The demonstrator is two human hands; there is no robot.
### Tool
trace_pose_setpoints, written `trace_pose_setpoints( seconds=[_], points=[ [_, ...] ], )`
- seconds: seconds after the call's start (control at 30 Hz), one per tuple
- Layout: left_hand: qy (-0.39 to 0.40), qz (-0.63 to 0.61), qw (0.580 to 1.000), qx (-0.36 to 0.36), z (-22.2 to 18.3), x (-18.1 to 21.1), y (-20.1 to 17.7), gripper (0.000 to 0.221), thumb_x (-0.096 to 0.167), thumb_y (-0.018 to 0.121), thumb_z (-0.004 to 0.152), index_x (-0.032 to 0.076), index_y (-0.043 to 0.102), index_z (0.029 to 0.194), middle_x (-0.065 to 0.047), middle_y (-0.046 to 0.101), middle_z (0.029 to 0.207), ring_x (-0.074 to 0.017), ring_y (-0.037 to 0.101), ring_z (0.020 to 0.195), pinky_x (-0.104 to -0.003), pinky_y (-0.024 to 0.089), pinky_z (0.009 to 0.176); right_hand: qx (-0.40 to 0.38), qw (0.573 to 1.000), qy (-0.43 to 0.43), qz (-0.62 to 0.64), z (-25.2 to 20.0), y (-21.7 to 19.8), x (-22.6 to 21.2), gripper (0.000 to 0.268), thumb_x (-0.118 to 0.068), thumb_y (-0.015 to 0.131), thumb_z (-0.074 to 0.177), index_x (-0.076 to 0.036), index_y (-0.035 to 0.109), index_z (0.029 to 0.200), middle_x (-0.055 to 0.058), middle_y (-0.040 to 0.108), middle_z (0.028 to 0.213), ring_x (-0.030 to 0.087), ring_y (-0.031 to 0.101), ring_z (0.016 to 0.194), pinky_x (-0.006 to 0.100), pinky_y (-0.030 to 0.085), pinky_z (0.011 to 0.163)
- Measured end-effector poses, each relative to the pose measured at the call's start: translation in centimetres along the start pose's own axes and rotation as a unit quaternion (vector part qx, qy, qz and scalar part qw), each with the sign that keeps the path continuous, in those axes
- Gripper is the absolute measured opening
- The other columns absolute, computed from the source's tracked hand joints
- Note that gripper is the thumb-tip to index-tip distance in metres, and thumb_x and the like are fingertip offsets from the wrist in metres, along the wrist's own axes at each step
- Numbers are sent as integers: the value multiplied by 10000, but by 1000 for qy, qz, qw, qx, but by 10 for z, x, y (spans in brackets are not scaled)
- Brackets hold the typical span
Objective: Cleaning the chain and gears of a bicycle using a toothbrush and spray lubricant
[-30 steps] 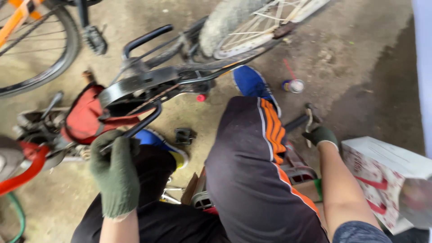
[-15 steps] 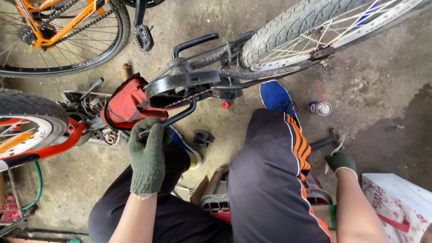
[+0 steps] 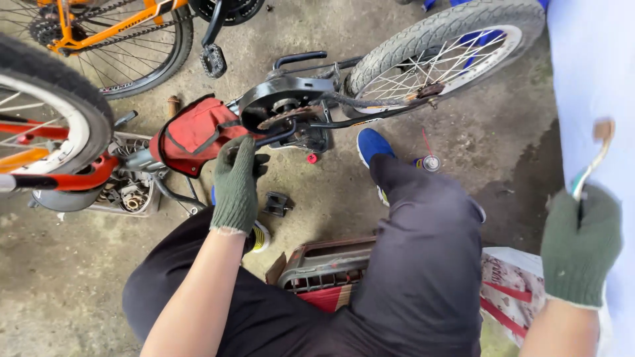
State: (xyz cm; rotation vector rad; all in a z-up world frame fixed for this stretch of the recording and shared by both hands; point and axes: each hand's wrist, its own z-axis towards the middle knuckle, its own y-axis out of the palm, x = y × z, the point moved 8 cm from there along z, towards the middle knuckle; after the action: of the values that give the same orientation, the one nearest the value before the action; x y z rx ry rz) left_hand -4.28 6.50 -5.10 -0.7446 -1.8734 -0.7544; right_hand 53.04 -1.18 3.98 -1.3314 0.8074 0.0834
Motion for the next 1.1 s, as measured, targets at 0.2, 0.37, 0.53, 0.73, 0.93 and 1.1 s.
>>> trace_pose_setpoints(
  seconds=[0.2, 0.37, 0.53, 0.73, 0.93, 1.1],
  points=[
    [-45, -31, 998, 0, 14, -23, -5, 396, 313, 833, 882, 67, 617, 1105, -126, 716, 925, -250, 750, 711, -283, 609, 580, 54, 928, -359, 79, -38, 43, -131, 293, -33, 591, 1127, 55, 569, 1405, 255, 629, 1090, 389, 638, 986, 493, 517, 869],
    [-48, -46, 998, -6, 40, -56, -11, 408, 337, 848, 868, 97, 629, 1116, -101, 716, 910, -251, 758, 715, -295, 607, 572, -32, 873, -486, -28, -55, 175, -247, 257, -300, 615, 1003, -281, 674, 1252, 19, 679, 1067, 288, 710, 939, 420, 580, 749],
    [-59, -43, 997, -11, 32, -51, -11, 405, 338, 834, 871, 86, 632, 1115, -84, 709, 934, -217, 762, 761, -276, 624, 630, 86, 808, -580, -64, -41, 211, -264, 267, -148, 635, 992, -56, 714, 1230, 282, 670, 1020, 466, 681, 893, 524, 587, 732],
    [-62, -20, 998, -12, 29, -47, -11, 422, 412, 836, 885, 106, 636, 1097, -112, 730, 981, -244, 777, 820, -351, 644, 706, -6, 799, -594, -93, 8, 248, -259, 263, -289, 649, 994, -270, 637, 1256, 22, 685, 1016, 246, 744, 857, 371, 601, 706],
    [-69, -15, 997, -16, 21, -40, -6, 463, 388, 799, 902, 56, 622, 1171, -117, 717, 989, -235, 754, 848, -336, 607, 740, 40, 831, -551, -64, 24, 234, -238, 187, -313, 665, 1028, -193, 691, 1170, 40, 698, 1019, 275, 728, 922, 385, 583, 777],
    [-82, -21, 996, -12, 24, -45, -8, 449, 375, 787, 917, 60, 618, 1189, -130, 726, 1002, -250, 749, 862, -361, 608, 764, 3, 809, -588, 10, -19, 249, -270, 245, -222, 660, 1006, -126, 685, 1231, 144, 705, 1013, 375, 701, 930, 456, 580, 759]
  ],
)
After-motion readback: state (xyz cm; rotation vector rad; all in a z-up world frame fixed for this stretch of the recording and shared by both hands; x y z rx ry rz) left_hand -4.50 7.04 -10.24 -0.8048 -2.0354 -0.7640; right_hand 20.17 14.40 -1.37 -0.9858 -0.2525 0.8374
